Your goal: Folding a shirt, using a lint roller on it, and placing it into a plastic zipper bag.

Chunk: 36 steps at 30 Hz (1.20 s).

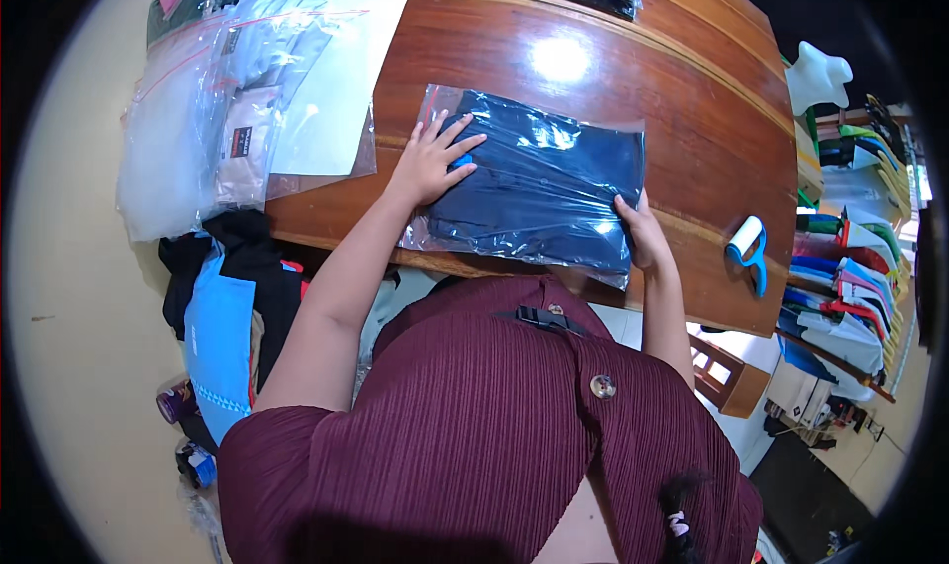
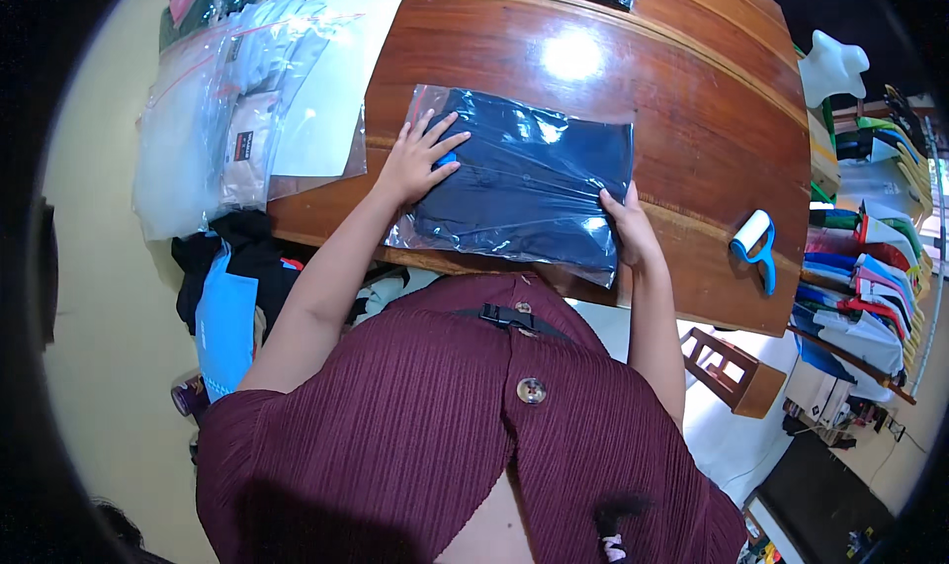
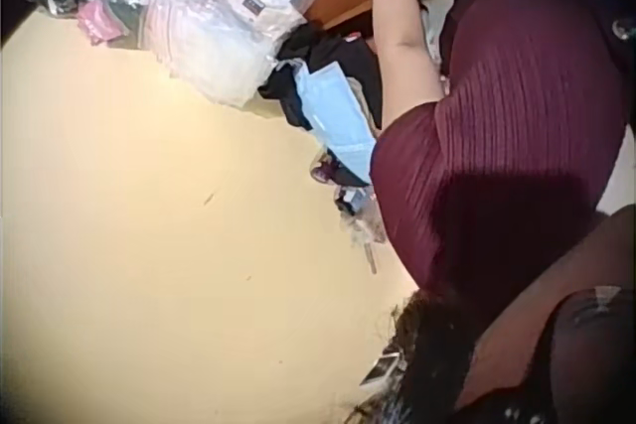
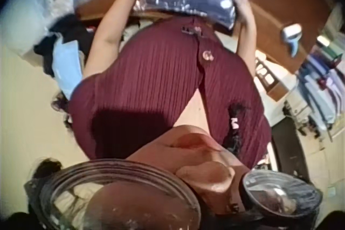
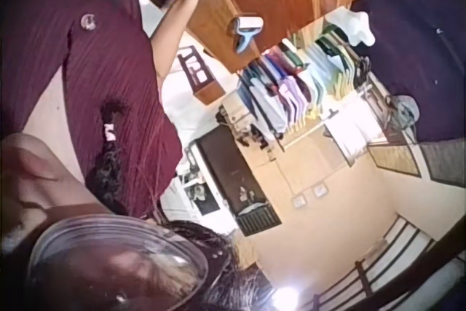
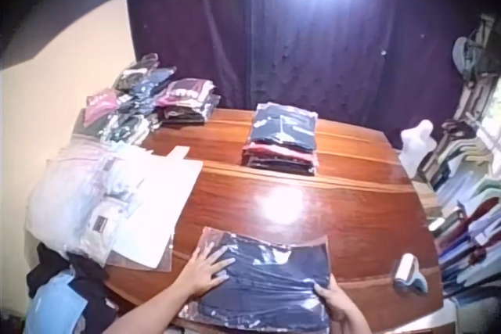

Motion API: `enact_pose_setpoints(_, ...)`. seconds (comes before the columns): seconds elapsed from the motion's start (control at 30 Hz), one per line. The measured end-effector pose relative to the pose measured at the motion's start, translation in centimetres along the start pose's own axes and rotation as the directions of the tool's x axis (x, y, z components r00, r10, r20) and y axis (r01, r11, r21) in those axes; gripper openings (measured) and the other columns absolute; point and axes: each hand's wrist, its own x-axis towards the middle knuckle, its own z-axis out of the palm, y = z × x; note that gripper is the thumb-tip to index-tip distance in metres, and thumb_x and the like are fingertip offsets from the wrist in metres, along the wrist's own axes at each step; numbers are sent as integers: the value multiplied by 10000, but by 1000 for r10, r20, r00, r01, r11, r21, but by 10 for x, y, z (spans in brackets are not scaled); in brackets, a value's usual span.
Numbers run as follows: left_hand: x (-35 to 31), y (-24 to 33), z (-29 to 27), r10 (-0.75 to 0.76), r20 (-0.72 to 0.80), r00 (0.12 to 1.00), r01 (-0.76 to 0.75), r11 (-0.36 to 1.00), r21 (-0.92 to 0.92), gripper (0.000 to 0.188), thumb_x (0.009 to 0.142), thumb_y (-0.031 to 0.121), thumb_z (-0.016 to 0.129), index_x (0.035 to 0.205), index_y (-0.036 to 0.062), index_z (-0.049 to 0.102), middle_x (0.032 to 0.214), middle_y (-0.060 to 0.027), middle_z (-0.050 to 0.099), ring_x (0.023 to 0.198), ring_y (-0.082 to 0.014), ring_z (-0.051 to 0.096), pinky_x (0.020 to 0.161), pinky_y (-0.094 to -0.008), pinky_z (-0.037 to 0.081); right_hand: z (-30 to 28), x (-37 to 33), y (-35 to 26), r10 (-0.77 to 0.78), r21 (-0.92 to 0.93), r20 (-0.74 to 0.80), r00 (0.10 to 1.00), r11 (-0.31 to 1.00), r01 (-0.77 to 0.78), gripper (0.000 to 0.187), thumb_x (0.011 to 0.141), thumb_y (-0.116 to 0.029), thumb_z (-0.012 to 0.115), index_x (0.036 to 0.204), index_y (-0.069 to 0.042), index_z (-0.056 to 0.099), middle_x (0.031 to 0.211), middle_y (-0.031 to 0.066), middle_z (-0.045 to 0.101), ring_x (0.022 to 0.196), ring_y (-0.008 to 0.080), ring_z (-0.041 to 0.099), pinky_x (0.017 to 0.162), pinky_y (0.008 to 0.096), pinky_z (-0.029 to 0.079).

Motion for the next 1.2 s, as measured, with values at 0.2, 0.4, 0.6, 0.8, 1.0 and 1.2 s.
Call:
enact_pose_setpoints(0.2,4,-1,-2,37,-23,999,-37,999,-2,513,949,487,498,1434,321,481,1587,-13,321,1451,-365,268,1156,-604,210,0,7,-8,-26,-36,16,1000,999,27,498,978,-386,610,1302,-20,511,1211,88,619,1049,168,592,922,353,487)
enact_pose_setpoints(0.4,4,1,-1,26,98,995,-15,993,-120,556,948,536,483,1453,304,464,1602,-23,294,1468,-343,250,1147,-622,192,-16,-5,-50,153,80,127,980,983,-164,443,956,-283,633,1305,-31,527,1190,107,638,1043,196,634,919,355,523)
enact_pose_setpoints(0.6,20,30,0,-9,69,998,33,934,-355,670,949,584,471,1518,260,325,1605,-72,259,1462,-329,272,1155,-530,246,10,-48,-175,-5,83,54,999,997,0,412,945,-265,627,1268,-19,557,1133,110,671,984,198,665,909,353,531)
enact_pose_setpoints(0.8,16,-31,11,-206,-301,931,120,952,-280,552,942,399,575,1413,174,398,1475,-103,391,1391,-336,340,1123,-514,252,40,79,-321,-184,-101,336,924,968,230,236,986,-247,549,1029,-34,640,939,98,698,818,189,686,762,350,576)
enact_pose_setpoints(1.0,20,-36,7,-263,-227,938,241,963,-122,520,889,312,651,1342,144,458,1400,-84,453,1379,-291,360,1084,-494,275,97,192,-489,-635,371,511,579,771,518,308,1016,-106,391,1197,133,461,1115,253,612,955,346,651,863,412,591)
enact_pose_setpoints(1.2,17,-35,-4,-317,-134,939,293,941,-171,466,858,344,653,1241,118,513,1372,-102,461,1378,-307,358,1074,-510,269,165,326,-463,-557,391,-338,758,650,652,377,1064,-212,292,1213,106,430,1094,329,624,962,440,682,833,529,603)
